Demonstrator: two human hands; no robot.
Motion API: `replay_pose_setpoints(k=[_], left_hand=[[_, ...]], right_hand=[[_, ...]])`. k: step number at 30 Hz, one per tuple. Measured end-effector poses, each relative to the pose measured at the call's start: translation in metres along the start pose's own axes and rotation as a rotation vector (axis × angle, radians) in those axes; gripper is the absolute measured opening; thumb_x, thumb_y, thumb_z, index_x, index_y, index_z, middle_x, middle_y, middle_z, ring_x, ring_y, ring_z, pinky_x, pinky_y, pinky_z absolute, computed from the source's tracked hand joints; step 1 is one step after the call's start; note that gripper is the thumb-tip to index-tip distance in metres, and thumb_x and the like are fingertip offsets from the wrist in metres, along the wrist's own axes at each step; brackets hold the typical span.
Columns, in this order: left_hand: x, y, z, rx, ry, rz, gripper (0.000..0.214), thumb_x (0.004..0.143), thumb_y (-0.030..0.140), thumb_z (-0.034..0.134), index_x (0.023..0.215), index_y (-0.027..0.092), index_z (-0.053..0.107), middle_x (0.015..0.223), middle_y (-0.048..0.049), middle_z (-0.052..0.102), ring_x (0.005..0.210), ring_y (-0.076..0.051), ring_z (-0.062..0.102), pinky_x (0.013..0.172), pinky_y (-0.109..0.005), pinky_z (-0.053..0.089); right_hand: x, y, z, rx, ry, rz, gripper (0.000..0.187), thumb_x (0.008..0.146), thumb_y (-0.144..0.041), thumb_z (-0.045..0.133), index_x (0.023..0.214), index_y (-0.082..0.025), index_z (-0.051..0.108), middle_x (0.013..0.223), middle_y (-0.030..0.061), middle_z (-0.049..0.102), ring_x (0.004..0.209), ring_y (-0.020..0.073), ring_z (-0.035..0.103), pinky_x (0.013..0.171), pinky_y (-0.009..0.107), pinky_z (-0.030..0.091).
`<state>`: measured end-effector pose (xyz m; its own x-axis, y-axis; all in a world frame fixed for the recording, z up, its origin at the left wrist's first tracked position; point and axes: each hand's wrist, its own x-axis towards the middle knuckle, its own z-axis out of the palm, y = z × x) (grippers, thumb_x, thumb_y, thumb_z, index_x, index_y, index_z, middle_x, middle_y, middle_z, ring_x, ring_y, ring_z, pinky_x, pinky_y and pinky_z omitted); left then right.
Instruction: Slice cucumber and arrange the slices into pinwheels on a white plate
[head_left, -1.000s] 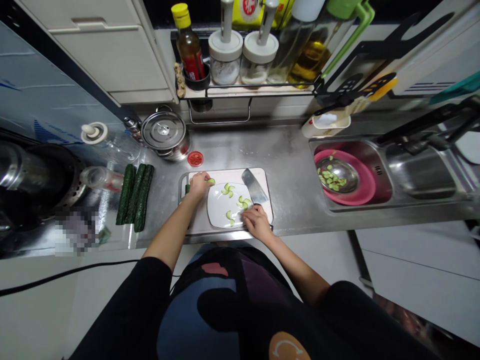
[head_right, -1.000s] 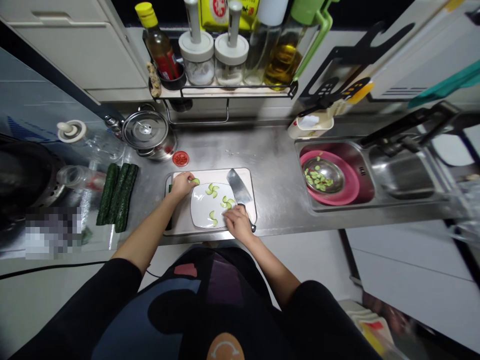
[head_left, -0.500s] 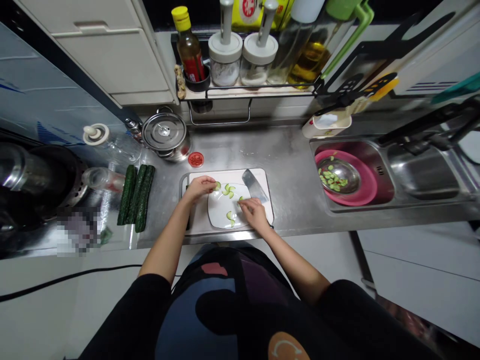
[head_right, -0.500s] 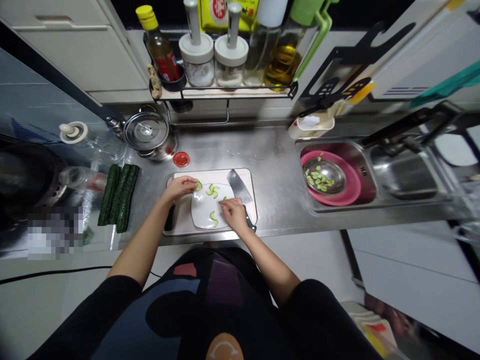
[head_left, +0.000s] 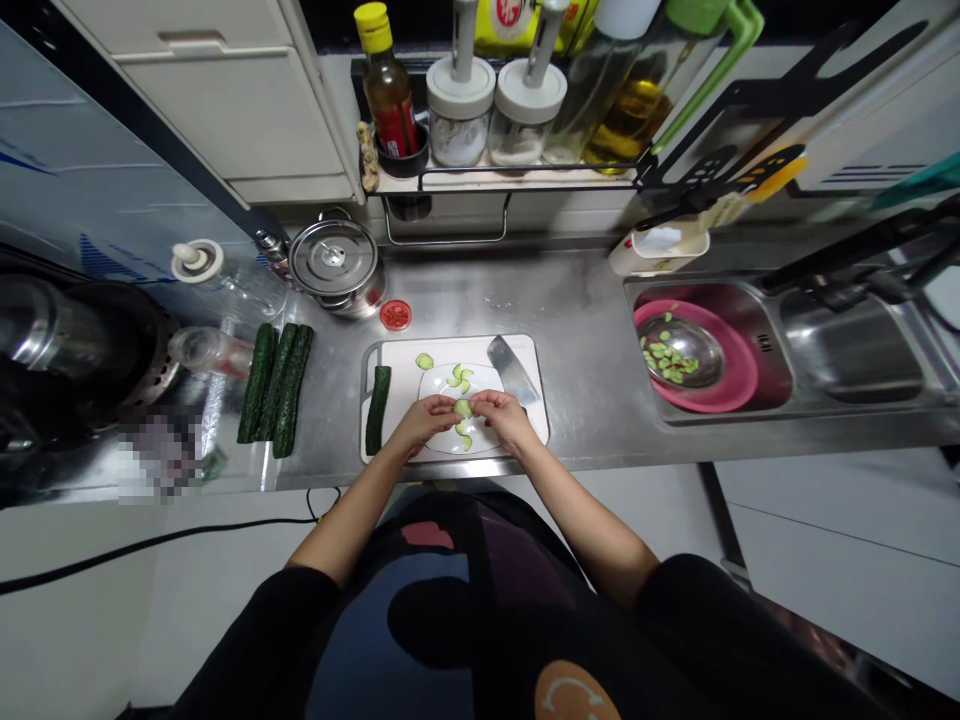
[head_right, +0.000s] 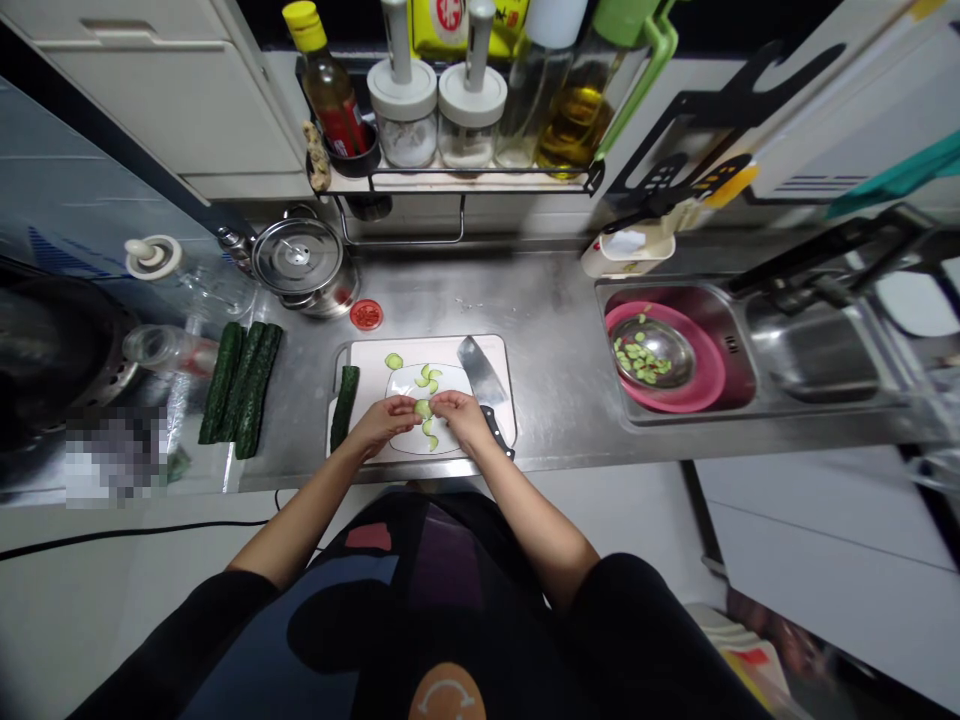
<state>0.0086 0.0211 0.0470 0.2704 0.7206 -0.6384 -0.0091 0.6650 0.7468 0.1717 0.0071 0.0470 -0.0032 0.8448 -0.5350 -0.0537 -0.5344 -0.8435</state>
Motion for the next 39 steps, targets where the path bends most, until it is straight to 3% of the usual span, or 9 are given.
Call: replay_pose_setpoints(k=[4,8,11,14,18,22,30,39], left_hand=[[-0.001,-0.012,0.003,0.176,0.099,0.152,0.025,0.059,0.031,0.075,0.073,0.016,0.061,0.07,0.0009,0.063,0.066,-0.011,0.057,0.064,-0.026,0.047],[-0.006,-0.021,-0.003,0.584,0.212,0.515,0.005,0.074,0.021,0.059,0.076,0.019,0.063,0.077,-0.0013,0.065,0.074,-0.014,0.059,0.069,-0.028,0.048],[-0.009,-0.031,-0.012,0.907,0.177,0.816,0.015,0.081,0.016,0.051,0.082,0.02,0.066,0.081,-0.0043,0.065,0.081,-0.016,0.059,0.076,-0.031,0.048],[-0.007,-0.043,-0.021,1.163,0.062,0.987,0.02,0.086,0.017,0.047,0.087,0.02,0.067,0.079,-0.0055,0.064,0.079,-0.016,0.057,0.074,-0.031,0.046],[-0.003,-0.055,-0.026,1.315,-0.02,1.044,0.024,0.09,0.018,0.043,0.093,0.019,0.067,0.08,-0.0051,0.064,0.078,-0.014,0.056,0.072,-0.03,0.043],[0.002,-0.061,-0.028,1.311,-0.084,1.056,0.025,0.092,0.018,0.042,0.094,0.019,0.066,0.082,-0.0059,0.065,0.078,-0.015,0.055,0.072,-0.031,0.042],[0.004,-0.069,-0.029,1.362,-0.13,1.086,0.022,0.092,0.018,0.043,0.097,0.021,0.064,0.083,-0.005,0.065,0.08,-0.015,0.054,0.073,-0.031,0.041],[0.004,-0.068,-0.028,1.397,-0.089,1.245,0.018,0.092,0.017,0.046,0.092,0.018,0.063,0.078,-0.0031,0.064,0.075,-0.014,0.052,0.068,-0.029,0.037]], right_hand=[[0.0,-0.001,-0.003,0.01,-0.034,0.069,0.023,0.054,-0.037,0.068,0.066,-0.018,0.064,0.059,-0.0027,0.059,0.057,0.0106,0.05,0.052,0.023,0.034],[0.002,0.002,-0.006,-0.043,-0.072,0.118,0.018,0.053,-0.032,0.067,0.064,-0.018,0.063,0.057,-0.0034,0.059,0.053,0.0095,0.048,0.051,0.022,0.035],[0.006,0.009,-0.009,-0.135,-0.093,0.106,0.011,0.054,-0.027,0.065,0.061,-0.018,0.061,0.053,-0.0043,0.057,0.051,0.0092,0.047,0.051,0.022,0.036],[0.01,0.015,-0.011,-0.344,-0.08,0.04,0.005,0.057,-0.022,0.063,0.06,-0.019,0.061,0.051,-0.005,0.056,0.051,0.0099,0.049,0.052,0.022,0.038],[0.014,0.018,-0.008,-0.689,-0.066,-0.069,0.005,0.061,-0.015,0.061,0.058,-0.019,0.062,0.057,-0.0034,0.061,0.057,0.0113,0.054,0.057,0.021,0.04],[0.013,0.017,-0.003,-0.867,-0.075,-0.119,0.012,0.066,-0.012,0.057,0.062,-0.02,0.065,0.065,-0.0008,0.066,0.063,0.0134,0.058,0.062,0.023,0.041],[0.008,0.019,-0.001,-1.042,-0.09,-0.163,0.017,0.07,-0.01,0.055,0.069,-0.021,0.068,0.07,0.0023,0.069,0.067,0.0162,0.06,0.063,0.024,0.04],[0.007,0.023,0.003,-1.131,-0.091,-0.184,0.021,0.074,-0.011,0.052,0.074,-0.021,0.07,0.073,0.0039,0.071,0.067,0.0174,0.06,0.059,0.024,0.039]])
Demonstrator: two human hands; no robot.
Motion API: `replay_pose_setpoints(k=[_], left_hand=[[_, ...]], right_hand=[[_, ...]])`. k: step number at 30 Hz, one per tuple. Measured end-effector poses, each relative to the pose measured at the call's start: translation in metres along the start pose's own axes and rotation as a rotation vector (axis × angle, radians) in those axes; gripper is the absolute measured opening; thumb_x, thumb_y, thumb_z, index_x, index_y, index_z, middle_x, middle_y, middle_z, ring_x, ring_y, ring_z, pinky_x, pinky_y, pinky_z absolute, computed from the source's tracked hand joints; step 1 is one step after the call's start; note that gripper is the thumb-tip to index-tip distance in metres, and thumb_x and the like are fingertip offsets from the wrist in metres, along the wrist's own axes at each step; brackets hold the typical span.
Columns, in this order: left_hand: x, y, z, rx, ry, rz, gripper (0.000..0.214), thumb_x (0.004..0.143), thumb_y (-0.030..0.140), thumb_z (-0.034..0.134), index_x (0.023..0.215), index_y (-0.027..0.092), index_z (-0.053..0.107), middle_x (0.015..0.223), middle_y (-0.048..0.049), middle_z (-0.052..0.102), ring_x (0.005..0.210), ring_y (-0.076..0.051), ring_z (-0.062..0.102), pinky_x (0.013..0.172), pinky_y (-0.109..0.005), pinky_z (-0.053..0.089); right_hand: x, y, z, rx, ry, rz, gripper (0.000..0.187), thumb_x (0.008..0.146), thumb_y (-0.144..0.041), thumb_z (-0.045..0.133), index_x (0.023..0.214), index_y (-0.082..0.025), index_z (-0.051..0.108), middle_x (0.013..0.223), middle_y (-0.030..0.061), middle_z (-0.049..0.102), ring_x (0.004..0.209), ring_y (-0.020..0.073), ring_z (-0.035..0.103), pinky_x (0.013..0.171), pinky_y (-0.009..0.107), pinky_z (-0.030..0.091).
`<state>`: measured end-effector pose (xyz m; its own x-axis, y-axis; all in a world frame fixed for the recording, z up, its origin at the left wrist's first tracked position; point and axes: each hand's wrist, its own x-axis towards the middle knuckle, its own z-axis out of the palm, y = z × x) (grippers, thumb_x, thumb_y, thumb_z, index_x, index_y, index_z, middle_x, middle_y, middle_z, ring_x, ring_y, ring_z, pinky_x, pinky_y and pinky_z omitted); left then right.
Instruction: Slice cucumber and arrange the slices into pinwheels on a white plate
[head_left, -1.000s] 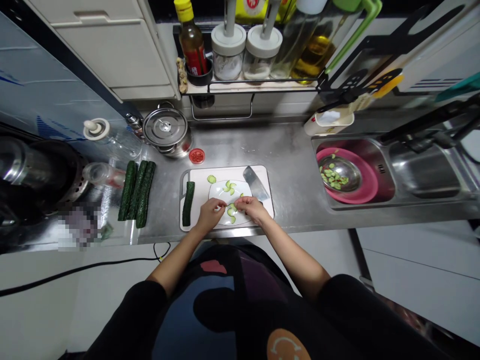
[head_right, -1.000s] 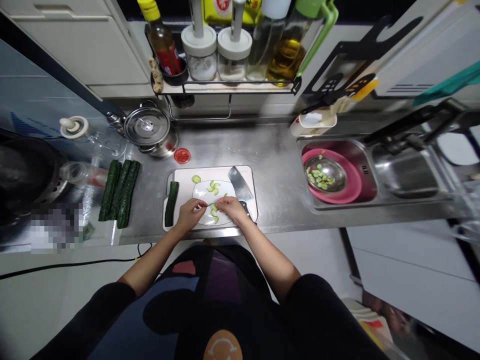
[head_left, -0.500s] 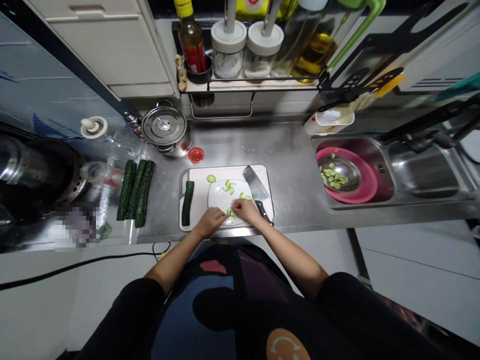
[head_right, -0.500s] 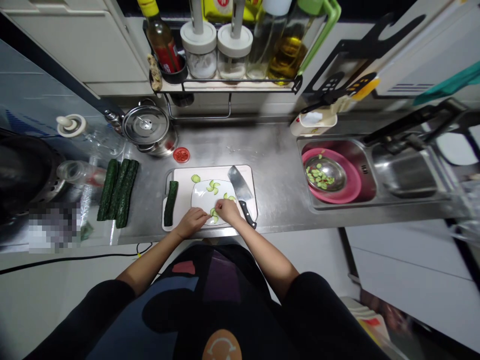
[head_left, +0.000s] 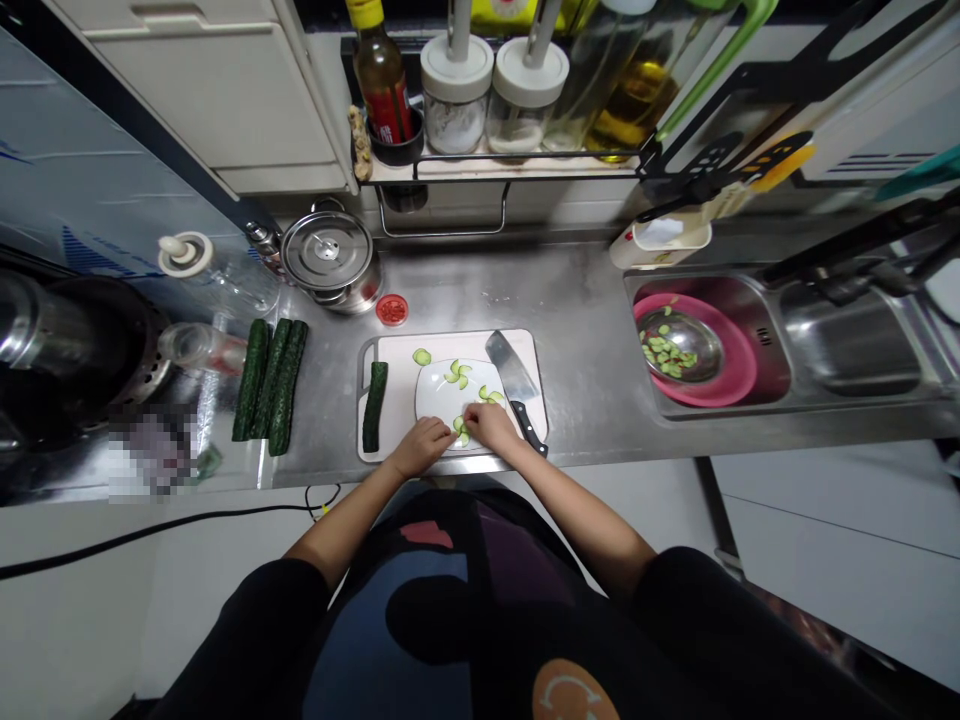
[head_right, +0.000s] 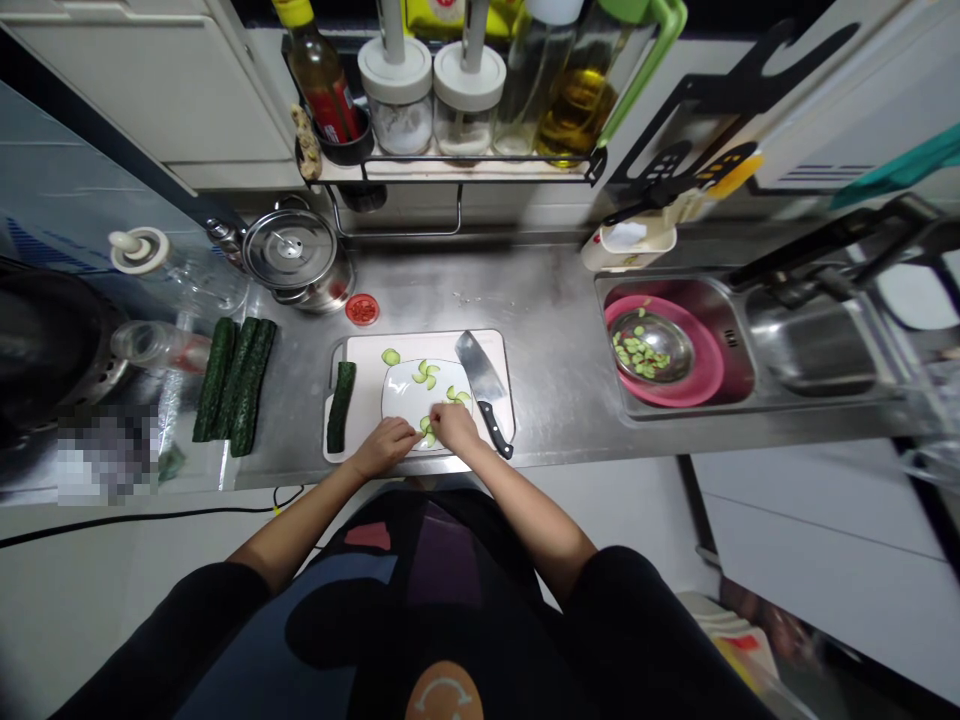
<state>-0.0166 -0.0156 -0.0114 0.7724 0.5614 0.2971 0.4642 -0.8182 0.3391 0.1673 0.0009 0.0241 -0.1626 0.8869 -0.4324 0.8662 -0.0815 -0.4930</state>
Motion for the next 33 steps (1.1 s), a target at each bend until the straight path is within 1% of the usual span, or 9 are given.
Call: replay_pose_setpoints(k=[6,11,14,17,20,25,27,30,33], left_hand=[[0.004,-0.002,0.0,0.049,-0.01,0.015,0.02,0.092,0.019,0.045,0.082,0.017,0.062,0.076,-0.0023,0.062,0.076,-0.014,0.051,0.069,-0.029,0.038],[0.004,-0.003,-0.004,0.04,-0.059,0.047,0.017,0.089,0.016,0.045,0.09,0.016,0.062,0.08,-0.0041,0.062,0.079,-0.016,0.052,0.07,-0.031,0.039],[0.003,-0.001,-0.007,0.032,-0.089,0.034,0.016,0.087,0.017,0.047,0.093,0.016,0.062,0.082,-0.0051,0.062,0.082,-0.017,0.053,0.071,-0.032,0.041],[0.003,0.003,-0.008,0.019,-0.116,-0.002,0.017,0.087,0.019,0.046,0.093,0.016,0.062,0.083,-0.0058,0.062,0.083,-0.017,0.053,0.073,-0.033,0.042],[0.003,0.007,-0.01,0.015,-0.111,-0.028,0.019,0.088,0.021,0.046,0.095,0.016,0.062,0.083,-0.0064,0.062,0.083,-0.017,0.054,0.073,-0.034,0.043],[0.002,0.011,-0.011,0.028,-0.095,-0.043,0.021,0.088,0.023,0.046,0.097,0.015,0.063,0.083,-0.007,0.063,0.082,-0.018,0.055,0.073,-0.034,0.043],[0.002,0.011,-0.012,0.032,-0.106,-0.053,0.021,0.088,0.024,0.046,0.098,0.015,0.063,0.083,-0.0069,0.063,0.082,-0.018,0.055,0.073,-0.034,0.043],[0.002,0.012,-0.012,0.033,-0.108,-0.057,0.021,0.088,0.024,0.046,0.098,0.015,0.062,0.084,-0.0066,0.063,0.082,-0.018,0.055,0.073,-0.034,0.043],[0.001,0.013,-0.012,0.032,-0.103,-0.054,0.02,0.088,0.024,0.047,0.097,0.015,0.062,0.084,-0.0065,0.063,0.082,-0.018,0.054,0.073,-0.034,0.042]], right_hand=[[-0.002,-0.003,-0.003,-0.064,-0.039,-0.032,0.022,0.078,-0.012,0.049,0.081,-0.019,0.07,0.083,0.0053,0.071,0.075,0.0165,0.06,0.064,0.023,0.038],[-0.003,-0.004,-0.003,-0.109,-0.052,-0.07,0.023,0.081,-0.013,0.047,0.084,-0.017,0.069,0.086,0.0075,0.069,0.078,0.0166,0.059,0.067,0.023,0.037],[-0.003,-0.003,-0.001,-0.135,-0.041,-0.099,0.022,0.083,-0.013,0.046,0.084,-0.017,0.068,0.084,0.0074,0.068,0.078,0.0165,0.057,0.068,0.024,0.037],[-0.003,-0.001,0.003,-0.152,-0.011,-0.121,0.02,0.083,-0.014,0.047,0.084,-0.017,0.067,0.085,0.0076,0.066,0.08,0.0176,0.056,0.068,0.024,0.037],[-0.005,0.006,0.005,-0.129,0.052,-0.151,0.017,0.082,-0.014,0.049,0.084,-0.016,0.066,0.085,0.0082,0.064,0.083,0.0192,0.054,0.071,0.026,0.039],[-0.023,0.025,0.01,-0.061,0.25,-0.261,0.022,0.084,-0.013,0.044,0.089,-0.016,0.066,0.083,0.0089,0.063,0.084,0.0209,0.051,0.079,0.031,0.041],[-0.033,0.03,0.014,-0.061,0.292,-0.324,0.024,0.086,-0.015,0.043,0.092,-0.016,0.067,0.085,0.0094,0.063,0.087,0.0221,0.049,0.082,0.033,0.041],[-0.046,0.032,0.022,-0.102,0.282,-0.388,0.028,0.089,-0.018,0.042,0.104,-0.018,0.066,0.097,0.0099,0.064,0.092,0.0233,0.046,0.081,0.035,0.041],[-0.051,0.031,0.026,-0.191,0.233,-0.384,0.031,0.091,-0.022,0.043,0.114,-0.021,0.063,0.108,0.0106,0.063,0.099,0.0252,0.043,0.078,0.036,0.04]])
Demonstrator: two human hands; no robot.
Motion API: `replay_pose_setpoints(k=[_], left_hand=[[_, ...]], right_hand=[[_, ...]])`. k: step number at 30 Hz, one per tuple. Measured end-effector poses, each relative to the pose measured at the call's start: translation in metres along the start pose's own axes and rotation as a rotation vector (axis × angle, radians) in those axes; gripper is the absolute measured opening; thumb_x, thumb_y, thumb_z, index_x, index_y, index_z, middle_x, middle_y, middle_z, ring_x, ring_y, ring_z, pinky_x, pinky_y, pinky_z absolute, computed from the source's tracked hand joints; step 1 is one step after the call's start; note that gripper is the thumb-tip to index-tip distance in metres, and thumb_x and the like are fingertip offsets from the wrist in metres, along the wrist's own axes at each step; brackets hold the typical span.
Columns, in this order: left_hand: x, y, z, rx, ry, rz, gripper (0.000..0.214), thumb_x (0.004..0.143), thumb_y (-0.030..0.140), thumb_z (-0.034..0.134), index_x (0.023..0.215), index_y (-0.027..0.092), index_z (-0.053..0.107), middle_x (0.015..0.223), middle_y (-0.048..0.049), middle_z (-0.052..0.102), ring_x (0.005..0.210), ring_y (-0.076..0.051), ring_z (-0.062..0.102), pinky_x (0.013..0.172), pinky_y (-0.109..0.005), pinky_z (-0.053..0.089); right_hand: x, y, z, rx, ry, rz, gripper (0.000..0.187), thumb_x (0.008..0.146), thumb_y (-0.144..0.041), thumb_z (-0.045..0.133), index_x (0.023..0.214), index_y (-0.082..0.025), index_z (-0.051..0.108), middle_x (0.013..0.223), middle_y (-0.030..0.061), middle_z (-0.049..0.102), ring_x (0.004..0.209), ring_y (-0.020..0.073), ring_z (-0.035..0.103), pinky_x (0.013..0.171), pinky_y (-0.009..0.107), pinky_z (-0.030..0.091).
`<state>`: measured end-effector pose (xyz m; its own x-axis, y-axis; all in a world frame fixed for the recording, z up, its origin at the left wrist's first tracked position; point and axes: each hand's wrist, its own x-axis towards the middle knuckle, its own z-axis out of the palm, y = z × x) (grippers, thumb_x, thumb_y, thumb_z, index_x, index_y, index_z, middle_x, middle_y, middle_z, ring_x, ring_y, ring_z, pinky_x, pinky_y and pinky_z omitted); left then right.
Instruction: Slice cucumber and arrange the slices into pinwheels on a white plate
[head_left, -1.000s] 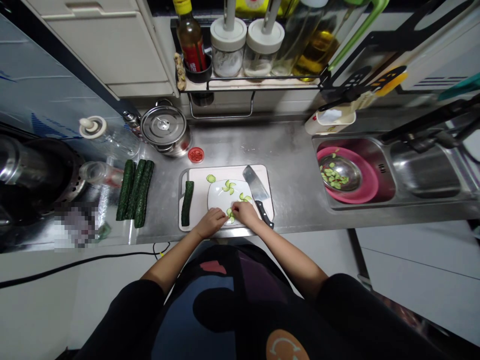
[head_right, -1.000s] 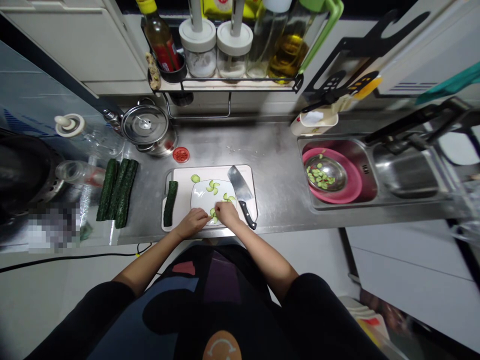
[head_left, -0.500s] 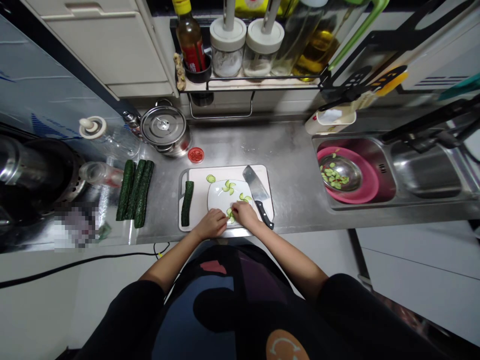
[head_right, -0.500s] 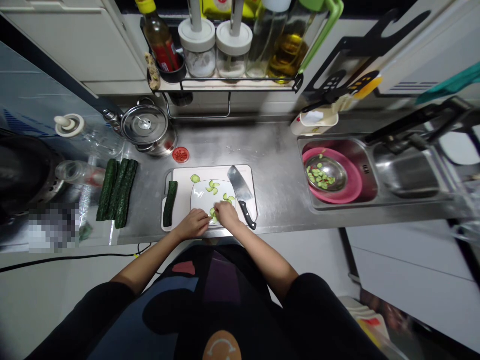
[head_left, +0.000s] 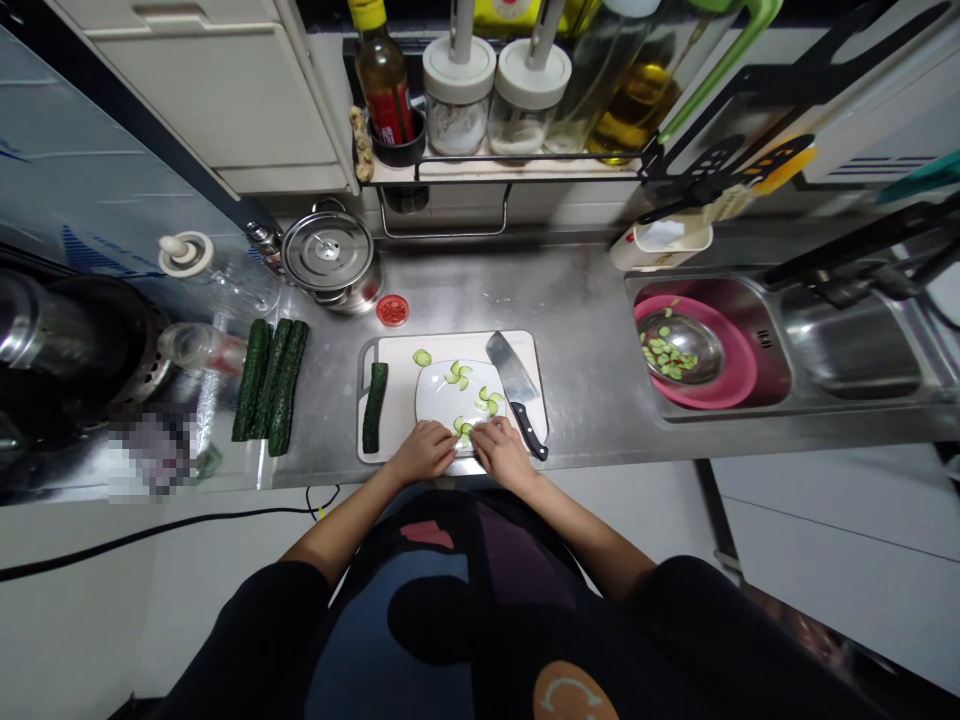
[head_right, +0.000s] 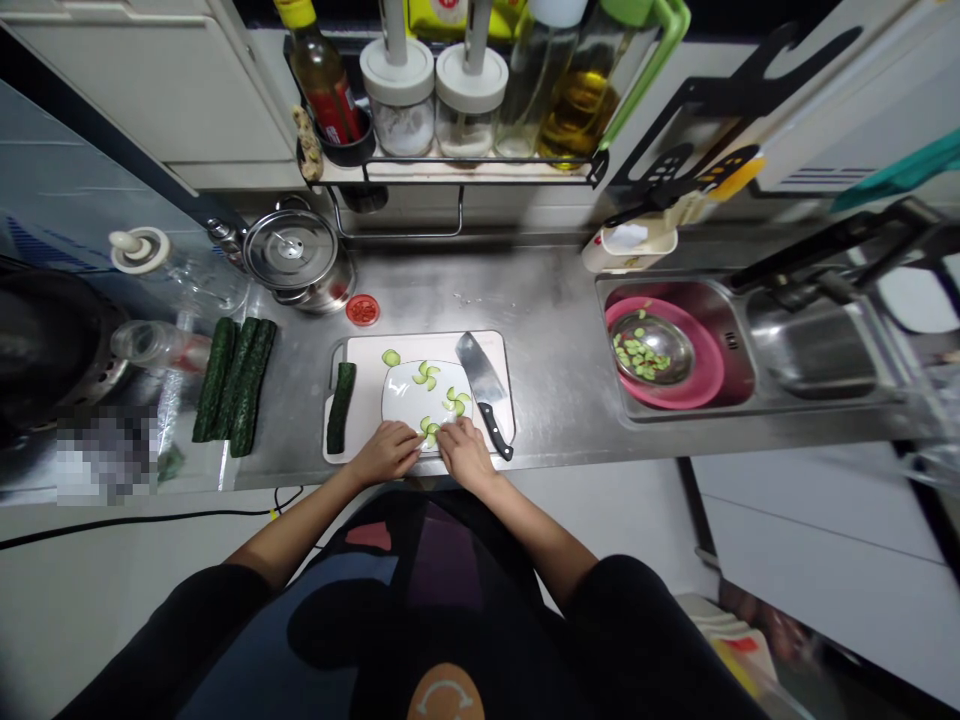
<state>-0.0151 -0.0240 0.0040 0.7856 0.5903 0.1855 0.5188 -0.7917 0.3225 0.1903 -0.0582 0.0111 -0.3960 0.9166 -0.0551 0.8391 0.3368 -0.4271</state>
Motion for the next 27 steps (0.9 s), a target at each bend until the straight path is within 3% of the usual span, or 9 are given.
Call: replay_pose_setpoints(k=[10,27], left_hand=[[-0.002,0.0012,0.0014,-0.009,-0.013,-0.014,0.021,0.088,0.026,0.048,0.101,0.016,0.061,0.087,-0.0066,0.062,0.085,-0.019,0.054,0.075,-0.035,0.04],[-0.003,0.0023,0.0018,-0.049,-0.029,-0.026,0.022,0.087,0.025,0.049,0.103,0.017,0.062,0.089,-0.0076,0.062,0.087,-0.019,0.054,0.076,-0.036,0.04]], right_hand=[[0.0031,0.0027,-0.0033,-0.111,-0.102,-0.03,0.035,0.094,-0.024,0.04,0.122,-0.02,0.059,0.118,0.0103,0.061,0.112,0.0279,0.04,0.081,0.037,0.039],[0.0052,0.002,-0.0051,-0.088,-0.105,-0.04,0.033,0.092,-0.023,0.042,0.119,-0.021,0.061,0.119,0.0107,0.061,0.117,0.0282,0.04,0.084,0.038,0.037]])
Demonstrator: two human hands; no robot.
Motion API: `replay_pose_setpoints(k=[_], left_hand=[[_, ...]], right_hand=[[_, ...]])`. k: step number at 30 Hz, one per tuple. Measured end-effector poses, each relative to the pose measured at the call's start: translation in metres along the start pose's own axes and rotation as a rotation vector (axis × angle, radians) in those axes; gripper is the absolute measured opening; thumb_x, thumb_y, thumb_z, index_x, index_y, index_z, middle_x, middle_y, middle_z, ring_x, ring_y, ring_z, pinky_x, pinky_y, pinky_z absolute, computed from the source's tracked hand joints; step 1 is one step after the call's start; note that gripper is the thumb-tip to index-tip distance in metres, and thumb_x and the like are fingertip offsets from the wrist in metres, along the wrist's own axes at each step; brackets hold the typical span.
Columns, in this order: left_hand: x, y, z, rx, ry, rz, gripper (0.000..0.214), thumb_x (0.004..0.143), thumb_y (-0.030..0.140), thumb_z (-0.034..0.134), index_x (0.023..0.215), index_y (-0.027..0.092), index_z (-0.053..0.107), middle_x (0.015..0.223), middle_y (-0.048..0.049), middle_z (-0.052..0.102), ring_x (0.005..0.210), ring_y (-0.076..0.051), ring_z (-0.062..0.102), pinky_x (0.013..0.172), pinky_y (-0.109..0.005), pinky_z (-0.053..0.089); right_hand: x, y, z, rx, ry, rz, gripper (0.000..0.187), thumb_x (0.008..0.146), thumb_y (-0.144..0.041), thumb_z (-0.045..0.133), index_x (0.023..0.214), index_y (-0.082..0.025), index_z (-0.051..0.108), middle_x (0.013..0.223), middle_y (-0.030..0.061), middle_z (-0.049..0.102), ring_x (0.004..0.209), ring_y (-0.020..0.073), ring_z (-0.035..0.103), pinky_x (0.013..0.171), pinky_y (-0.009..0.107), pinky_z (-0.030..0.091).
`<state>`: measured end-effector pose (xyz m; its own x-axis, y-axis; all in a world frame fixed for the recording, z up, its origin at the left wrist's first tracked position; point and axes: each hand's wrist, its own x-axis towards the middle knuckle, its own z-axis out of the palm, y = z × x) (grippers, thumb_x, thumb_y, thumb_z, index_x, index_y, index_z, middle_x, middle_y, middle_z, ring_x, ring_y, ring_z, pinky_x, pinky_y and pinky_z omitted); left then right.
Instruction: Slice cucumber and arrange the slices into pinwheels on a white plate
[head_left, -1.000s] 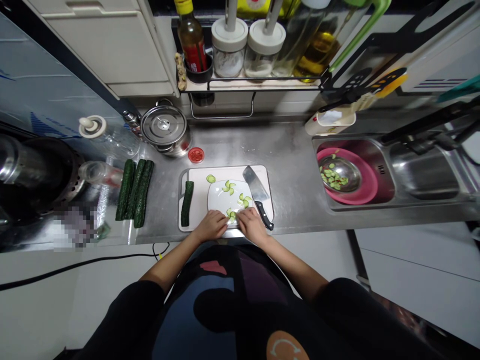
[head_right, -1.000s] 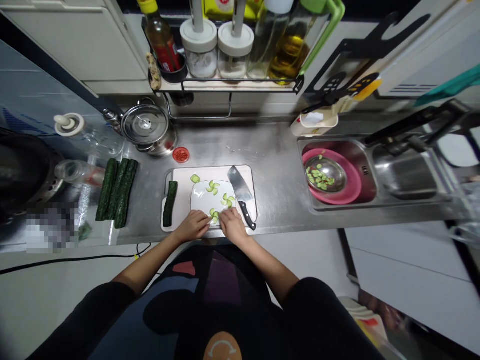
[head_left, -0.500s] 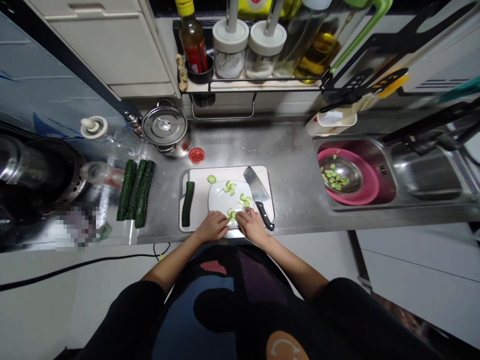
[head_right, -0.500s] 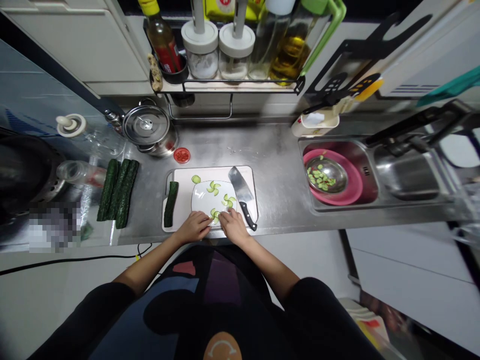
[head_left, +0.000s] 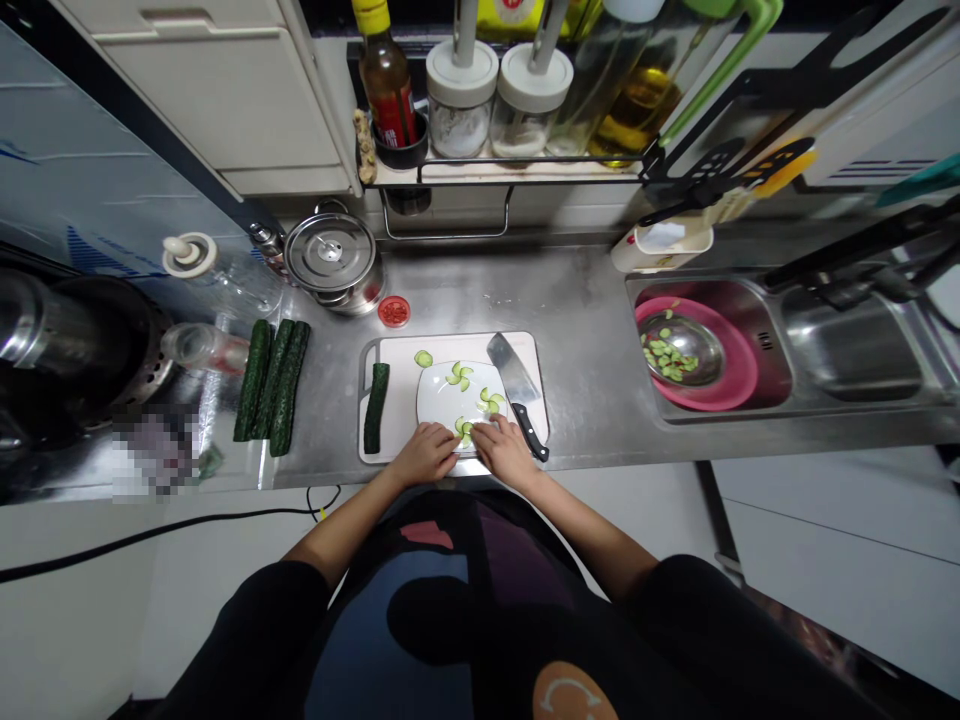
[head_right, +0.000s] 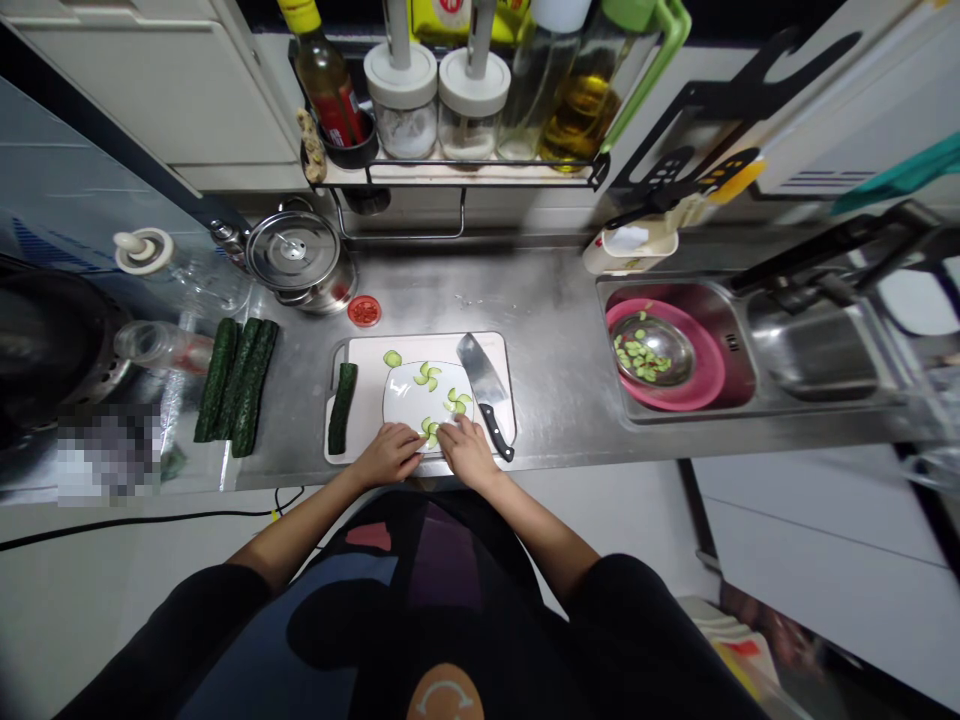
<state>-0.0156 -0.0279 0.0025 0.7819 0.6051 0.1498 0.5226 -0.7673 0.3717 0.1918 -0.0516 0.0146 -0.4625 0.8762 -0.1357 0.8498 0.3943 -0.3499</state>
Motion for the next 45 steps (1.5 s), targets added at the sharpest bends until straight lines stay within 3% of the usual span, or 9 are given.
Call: replay_pose_setpoints(k=[37,42,45], left_hand=[[-0.002,-0.001,-0.002,-0.069,-0.008,0.026,0.021,0.086,0.026,0.051,0.102,0.018,0.063,0.094,-0.0078,0.065,0.092,-0.019,0.055,0.079,-0.037,0.042],[0.001,-0.009,-0.007,-0.1,0.12,-0.06,0.019,0.087,0.025,0.05,0.095,0.02,0.065,0.087,-0.0058,0.066,0.085,-0.017,0.058,0.077,-0.035,0.044],[0.014,-0.027,-0.012,-0.098,0.308,-0.311,0.019,0.087,0.023,0.048,0.086,0.02,0.066,0.083,-0.006,0.066,0.082,-0.017,0.059,0.076,-0.034,0.045]], right_hand=[[0.0,-0.001,-0.001,0.005,0.032,0.004,0.032,0.09,-0.021,0.046,0.118,-0.022,0.062,0.117,0.0101,0.063,0.116,0.0276,0.042,0.083,0.037,0.037],[-0.001,0.002,-0.001,0.026,0.06,0.008,0.033,0.09,-0.021,0.046,0.118,-0.023,0.063,0.116,0.01,0.064,0.114,0.0277,0.042,0.082,0.037,0.037],[0.0,0.004,-0.002,0.054,0.104,0.034,0.033,0.09,-0.021,0.044,0.115,-0.022,0.065,0.113,0.0099,0.065,0.112,0.0277,0.042,0.082,0.038,0.037]])
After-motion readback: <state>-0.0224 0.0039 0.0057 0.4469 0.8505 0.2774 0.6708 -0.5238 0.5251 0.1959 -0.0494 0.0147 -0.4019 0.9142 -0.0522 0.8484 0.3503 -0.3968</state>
